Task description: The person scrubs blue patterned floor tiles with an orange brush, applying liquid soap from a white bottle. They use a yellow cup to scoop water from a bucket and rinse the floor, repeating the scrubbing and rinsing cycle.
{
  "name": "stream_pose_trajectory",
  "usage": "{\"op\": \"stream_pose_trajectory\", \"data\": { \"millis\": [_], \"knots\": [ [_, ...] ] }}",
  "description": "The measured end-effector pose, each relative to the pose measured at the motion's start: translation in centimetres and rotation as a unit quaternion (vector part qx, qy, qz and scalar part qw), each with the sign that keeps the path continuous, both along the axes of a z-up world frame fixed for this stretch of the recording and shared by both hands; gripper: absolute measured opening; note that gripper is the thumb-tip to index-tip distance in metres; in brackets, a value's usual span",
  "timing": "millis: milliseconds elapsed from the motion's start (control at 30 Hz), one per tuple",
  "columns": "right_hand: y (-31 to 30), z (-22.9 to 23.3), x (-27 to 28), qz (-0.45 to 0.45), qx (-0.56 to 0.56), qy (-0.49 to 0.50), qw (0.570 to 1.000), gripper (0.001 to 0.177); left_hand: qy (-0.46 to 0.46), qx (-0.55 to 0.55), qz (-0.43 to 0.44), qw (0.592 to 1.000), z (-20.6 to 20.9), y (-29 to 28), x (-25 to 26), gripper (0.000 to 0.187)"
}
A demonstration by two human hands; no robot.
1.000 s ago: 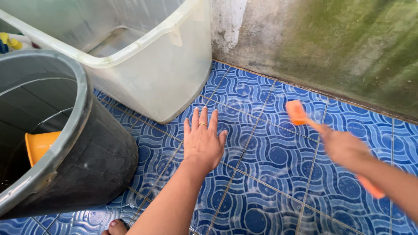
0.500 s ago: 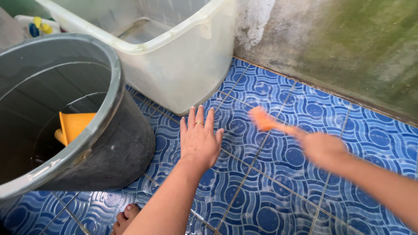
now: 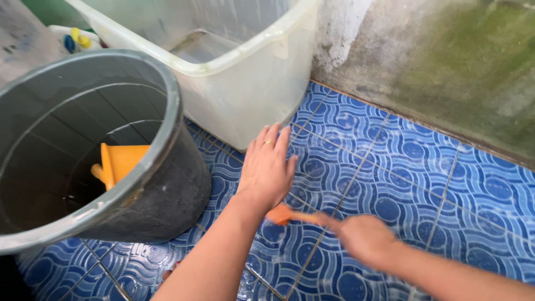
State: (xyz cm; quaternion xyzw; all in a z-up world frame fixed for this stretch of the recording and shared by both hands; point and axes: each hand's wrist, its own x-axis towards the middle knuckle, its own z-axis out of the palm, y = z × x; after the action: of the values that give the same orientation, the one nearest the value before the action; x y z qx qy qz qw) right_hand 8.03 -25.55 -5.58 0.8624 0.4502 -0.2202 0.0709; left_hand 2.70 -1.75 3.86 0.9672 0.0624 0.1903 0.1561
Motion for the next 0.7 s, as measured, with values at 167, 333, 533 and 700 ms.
{"op": "stream_pose_trajectory", "data": {
  "millis": [167, 333, 533, 700],
  "knots": [
    [-2.9, 1.4, 12.8, -0.266, -0.004, -0.06, 0.962, 0.054, -0.208, 0.004, -0.054, 0.977, 5.8, 2.4, 0.9, 0.041],
    [-0.9, 2.8, 18.2, -0.358, 0.083, 0.063, 0.928, 0.055, -0.344, 0.012, 0.075, 0.936, 10.0, 8.8, 0.5, 0.033],
    [3.8, 2.6, 12.1, -0.322, 0.136, 0.041, 0.936, 0.057, -0.054, -0.142, 0.376, 0.914, 8.0, 25.7, -2.2, 0.041],
    [5.1, 2.4, 9.6, -0.266, 0.129, -0.002, 0.955, 0.055, 0.336, -0.126, 0.28, 0.89, 0.0, 37.2, -7.7, 0.072]
  ]
}}
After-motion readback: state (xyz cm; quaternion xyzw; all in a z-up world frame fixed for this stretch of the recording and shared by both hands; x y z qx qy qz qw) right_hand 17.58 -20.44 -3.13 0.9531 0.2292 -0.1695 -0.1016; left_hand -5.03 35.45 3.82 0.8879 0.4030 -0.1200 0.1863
